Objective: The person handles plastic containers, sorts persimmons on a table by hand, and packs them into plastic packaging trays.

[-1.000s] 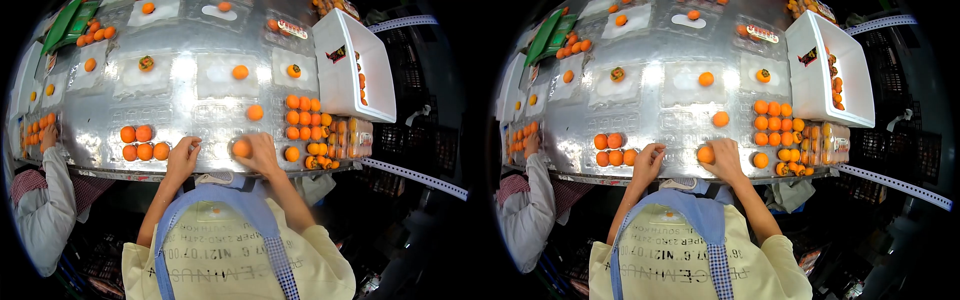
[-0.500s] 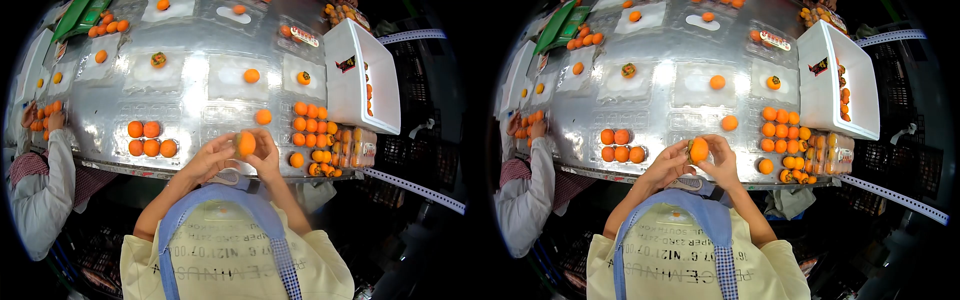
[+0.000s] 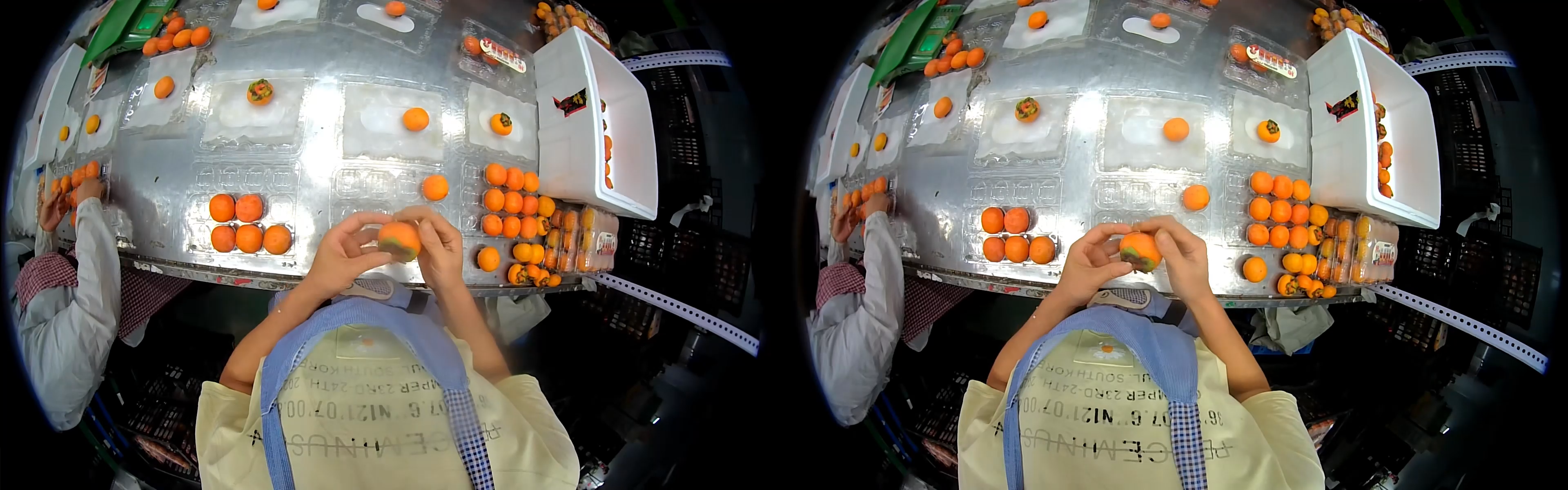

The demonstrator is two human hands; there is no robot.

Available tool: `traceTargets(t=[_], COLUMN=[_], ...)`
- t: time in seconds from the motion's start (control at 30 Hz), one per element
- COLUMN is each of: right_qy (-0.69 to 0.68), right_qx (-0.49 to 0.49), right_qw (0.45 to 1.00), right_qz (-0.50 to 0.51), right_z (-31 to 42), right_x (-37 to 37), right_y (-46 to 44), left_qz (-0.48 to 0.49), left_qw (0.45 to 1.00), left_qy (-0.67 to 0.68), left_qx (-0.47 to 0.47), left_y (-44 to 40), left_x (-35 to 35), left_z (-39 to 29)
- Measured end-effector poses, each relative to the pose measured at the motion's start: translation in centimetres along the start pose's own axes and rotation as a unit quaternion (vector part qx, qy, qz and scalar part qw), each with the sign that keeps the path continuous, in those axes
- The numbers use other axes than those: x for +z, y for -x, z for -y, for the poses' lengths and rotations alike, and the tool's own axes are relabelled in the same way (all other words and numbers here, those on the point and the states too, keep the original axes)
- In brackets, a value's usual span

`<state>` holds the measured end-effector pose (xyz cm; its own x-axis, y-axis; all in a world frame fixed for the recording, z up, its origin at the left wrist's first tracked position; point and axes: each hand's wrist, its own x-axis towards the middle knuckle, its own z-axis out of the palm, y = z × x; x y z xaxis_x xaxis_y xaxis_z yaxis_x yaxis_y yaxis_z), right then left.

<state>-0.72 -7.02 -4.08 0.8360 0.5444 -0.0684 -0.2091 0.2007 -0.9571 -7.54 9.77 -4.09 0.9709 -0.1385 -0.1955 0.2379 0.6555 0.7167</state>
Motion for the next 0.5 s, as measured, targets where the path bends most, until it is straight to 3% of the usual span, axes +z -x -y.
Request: traceTargets(t=[0.13, 0.23, 0.4, 0.5], right_qy=[-0.007, -0.003, 0.099, 0.146], right_qx=[0.04, 0.144, 0.115, 0.098], right_qw=[0.998, 0.99, 0.988, 0.984], right_qz=[-0.039, -0.009, 0.02, 0.017], right_z=[0.4, -0.2, 0.4, 0.1], right_x=[1.1, 0.5, 1.8, 2.2], right_y=[-0.6, -0.2, -0.2, -0.3], left_qz=[-0.062, -0.08, -0.077, -0.077], left_qw=[0.972, 0.928, 0.853, 0.846], left_qy=[-0.179, -0.302, -0.437, -0.445], left_qx=[0.137, 0.202, 0.275, 0.282], left_y=[0.0, 0.1, 0.1, 0.1], left_x=[0.8, 0.5, 0.1, 0.2], left_z=[-0.4, -0.5, -0.7, -0.7])
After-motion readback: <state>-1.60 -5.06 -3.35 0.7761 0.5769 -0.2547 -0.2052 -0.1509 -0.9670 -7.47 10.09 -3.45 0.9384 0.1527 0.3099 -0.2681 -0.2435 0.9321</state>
